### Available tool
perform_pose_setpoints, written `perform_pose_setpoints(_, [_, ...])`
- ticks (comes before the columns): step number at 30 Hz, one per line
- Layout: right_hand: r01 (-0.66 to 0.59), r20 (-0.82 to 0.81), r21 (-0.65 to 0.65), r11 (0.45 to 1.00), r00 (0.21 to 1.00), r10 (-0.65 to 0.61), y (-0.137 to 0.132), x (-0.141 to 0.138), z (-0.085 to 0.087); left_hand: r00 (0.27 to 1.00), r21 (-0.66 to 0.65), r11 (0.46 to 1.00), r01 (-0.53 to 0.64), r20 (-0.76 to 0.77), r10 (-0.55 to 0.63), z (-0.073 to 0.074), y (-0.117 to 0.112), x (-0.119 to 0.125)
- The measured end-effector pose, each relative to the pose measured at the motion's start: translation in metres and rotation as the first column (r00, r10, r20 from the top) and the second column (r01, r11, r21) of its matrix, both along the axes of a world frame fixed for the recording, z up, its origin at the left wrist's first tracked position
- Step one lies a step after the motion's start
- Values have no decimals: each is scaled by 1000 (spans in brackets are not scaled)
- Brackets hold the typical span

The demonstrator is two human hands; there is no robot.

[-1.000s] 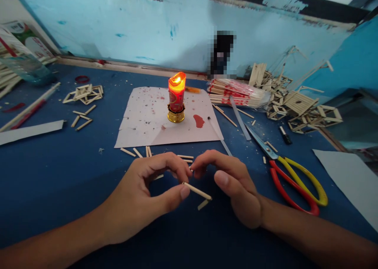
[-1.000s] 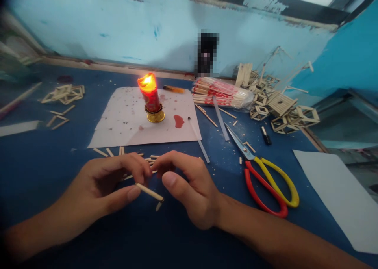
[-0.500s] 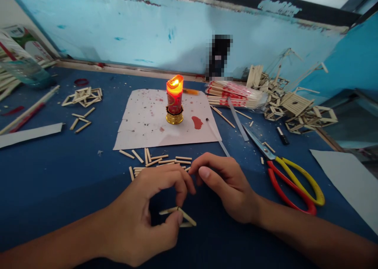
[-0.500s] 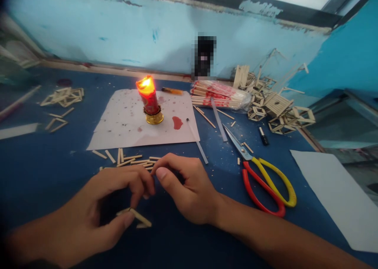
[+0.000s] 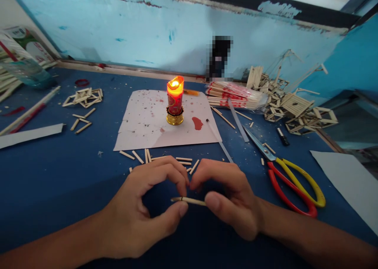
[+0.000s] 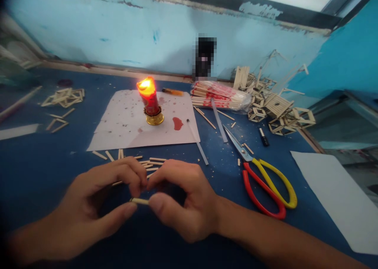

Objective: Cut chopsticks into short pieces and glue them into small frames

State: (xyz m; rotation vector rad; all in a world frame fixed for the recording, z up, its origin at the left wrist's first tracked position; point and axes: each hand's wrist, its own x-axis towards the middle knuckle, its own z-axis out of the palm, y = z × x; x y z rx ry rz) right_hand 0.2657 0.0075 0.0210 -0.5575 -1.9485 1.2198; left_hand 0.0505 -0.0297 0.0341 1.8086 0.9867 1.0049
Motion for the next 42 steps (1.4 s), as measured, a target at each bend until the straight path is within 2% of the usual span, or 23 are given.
perform_pose_setpoints(2, [36,-37,121,992,999,-32,-2,-2,2,1000,31,999,-11,8,11,0,2,1])
perform_pose_setpoints(5, [152,-4,250,956,988,-156,-5,-5,4,999,87,995,-52,-13,53,0,3,1])
perform_pose_setpoints(9, [200,58,292,935,972,-226,-7,-6,4,989,152,982,-114,-80,127,0,2,1])
perform_pose_setpoints(14, [205,75,338,918,967,-243,-8,-8,2,983,185,976,-119,-114,141,-1,1,2])
perform_pose_setpoints(18, [194,85,365,910,967,-240,-9,-9,1,980,188,974,-129,-123,154,-3,0,3])
perform_pose_setpoints(21, [181,81,369,912,971,-225,-8,-8,2,984,216,972,-93,-127,122,-2,1,3])
perform_pose_setpoints(29, [158,94,350,924,975,-202,-8,-7,3,957,366,930,-35,-254,136,3,1,-1])
perform_pose_setpoints(33, [168,92,355,920,973,-213,-8,-6,3,959,395,917,-45,-240,151,3,5,-2])
perform_pose_setpoints(37, [195,77,338,921,969,-234,-6,-5,3,969,366,926,-91,-180,166,1,7,-2])
perform_pose_setpoints(42, [211,-28,329,920,976,-214,-6,-5,1,968,283,948,-143,-158,193,2,6,-3])
